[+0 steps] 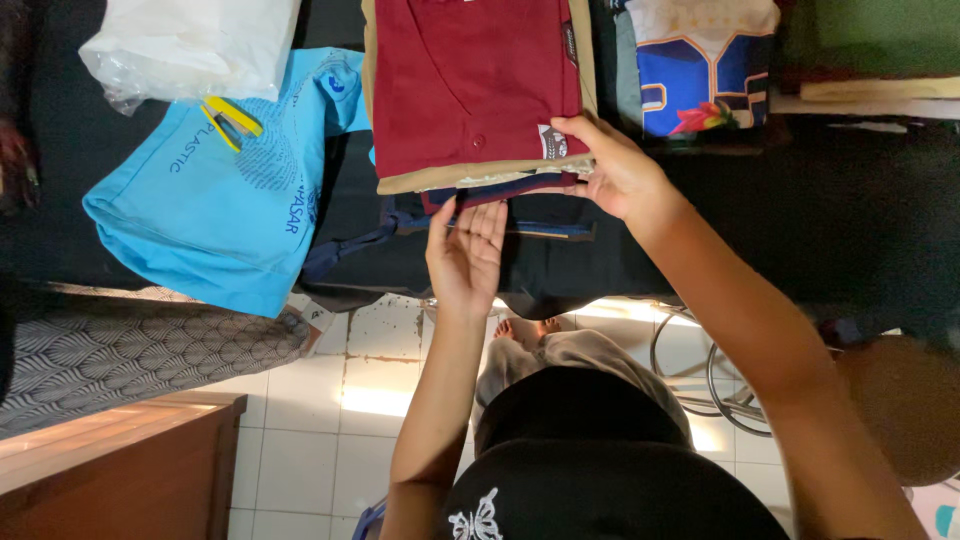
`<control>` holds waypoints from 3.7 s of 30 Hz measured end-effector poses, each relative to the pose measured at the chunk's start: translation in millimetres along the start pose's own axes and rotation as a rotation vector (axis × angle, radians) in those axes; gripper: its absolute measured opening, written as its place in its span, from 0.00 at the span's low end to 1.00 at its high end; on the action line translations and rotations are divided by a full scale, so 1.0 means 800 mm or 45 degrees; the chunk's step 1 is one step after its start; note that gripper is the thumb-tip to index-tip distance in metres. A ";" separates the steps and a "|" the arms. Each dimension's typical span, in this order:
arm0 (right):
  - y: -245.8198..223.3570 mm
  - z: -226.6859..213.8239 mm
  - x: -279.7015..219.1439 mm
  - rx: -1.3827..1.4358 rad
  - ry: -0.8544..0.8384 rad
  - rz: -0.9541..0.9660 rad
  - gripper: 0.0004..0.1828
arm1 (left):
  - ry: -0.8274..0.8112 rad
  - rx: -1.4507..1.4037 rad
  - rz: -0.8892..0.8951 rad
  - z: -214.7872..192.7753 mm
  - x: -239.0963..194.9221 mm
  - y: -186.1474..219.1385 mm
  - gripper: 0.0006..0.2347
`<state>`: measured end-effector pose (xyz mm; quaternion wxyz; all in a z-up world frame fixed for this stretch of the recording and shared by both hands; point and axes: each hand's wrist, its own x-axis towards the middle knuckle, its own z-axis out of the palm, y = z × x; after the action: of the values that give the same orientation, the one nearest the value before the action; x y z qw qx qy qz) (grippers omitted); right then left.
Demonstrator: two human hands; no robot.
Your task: The person folds a stack of assorted clothing items on a table. They handle shirts and pants one by one, smoothing and folding them into neat piles.
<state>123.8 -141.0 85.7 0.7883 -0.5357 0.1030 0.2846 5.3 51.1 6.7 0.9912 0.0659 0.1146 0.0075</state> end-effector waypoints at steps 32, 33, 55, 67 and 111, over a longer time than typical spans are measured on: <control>-0.092 -0.021 0.056 -0.167 0.061 -0.088 0.30 | 0.008 1.469 0.058 0.190 0.119 0.123 0.27; -0.108 -0.028 0.065 -0.186 0.080 -0.134 0.30 | -0.027 1.476 0.089 0.200 0.126 0.117 0.26; -0.171 -0.243 -0.011 -0.501 0.719 0.035 0.42 | -0.227 1.478 -0.145 0.152 0.228 -0.160 0.32; -0.159 -0.245 -0.071 -1.340 0.909 -0.528 0.38 | -0.228 2.038 0.108 0.180 0.198 -0.175 0.42; 0.096 -0.105 -0.079 0.235 -0.219 -0.496 0.26 | -0.280 3.045 1.247 0.050 0.080 -0.051 0.21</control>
<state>41.2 -218.1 20.8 0.8800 -0.4446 -0.0444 0.1611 76.7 7.8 25.4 0.2163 0.9400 -0.0672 0.2552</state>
